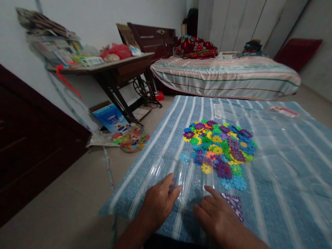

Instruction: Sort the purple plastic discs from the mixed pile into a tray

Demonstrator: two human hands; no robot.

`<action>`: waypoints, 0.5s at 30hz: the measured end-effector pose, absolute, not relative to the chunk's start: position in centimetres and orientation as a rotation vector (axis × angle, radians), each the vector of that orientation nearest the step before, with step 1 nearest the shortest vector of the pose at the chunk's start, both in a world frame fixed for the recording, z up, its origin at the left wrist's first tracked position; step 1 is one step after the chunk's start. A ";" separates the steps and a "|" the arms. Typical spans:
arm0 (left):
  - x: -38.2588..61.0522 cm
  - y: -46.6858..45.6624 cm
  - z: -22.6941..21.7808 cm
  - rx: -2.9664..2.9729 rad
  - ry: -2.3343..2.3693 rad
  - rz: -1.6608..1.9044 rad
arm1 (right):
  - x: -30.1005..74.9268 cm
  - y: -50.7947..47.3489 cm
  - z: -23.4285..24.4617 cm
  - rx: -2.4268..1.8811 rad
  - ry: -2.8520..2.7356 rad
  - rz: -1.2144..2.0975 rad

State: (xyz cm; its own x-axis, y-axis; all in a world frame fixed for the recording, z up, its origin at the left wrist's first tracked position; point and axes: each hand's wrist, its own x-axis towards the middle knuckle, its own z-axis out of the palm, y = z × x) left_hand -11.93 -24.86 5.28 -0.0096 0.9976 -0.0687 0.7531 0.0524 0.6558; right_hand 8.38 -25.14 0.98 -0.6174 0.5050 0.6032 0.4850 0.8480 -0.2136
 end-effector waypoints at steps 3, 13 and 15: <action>-12.0 -24.2 5.8 1.733 1.829 0.508 | 8.5 -25.1 0.9 -0.736 -2.361 0.043; -11.4 -23.4 6.1 1.784 1.770 0.441 | 8.7 -25.1 0.9 -0.779 -2.436 0.152; -11.3 -23.3 6.1 1.822 1.743 0.396 | 8.6 -25.0 0.9 -0.795 -2.433 0.157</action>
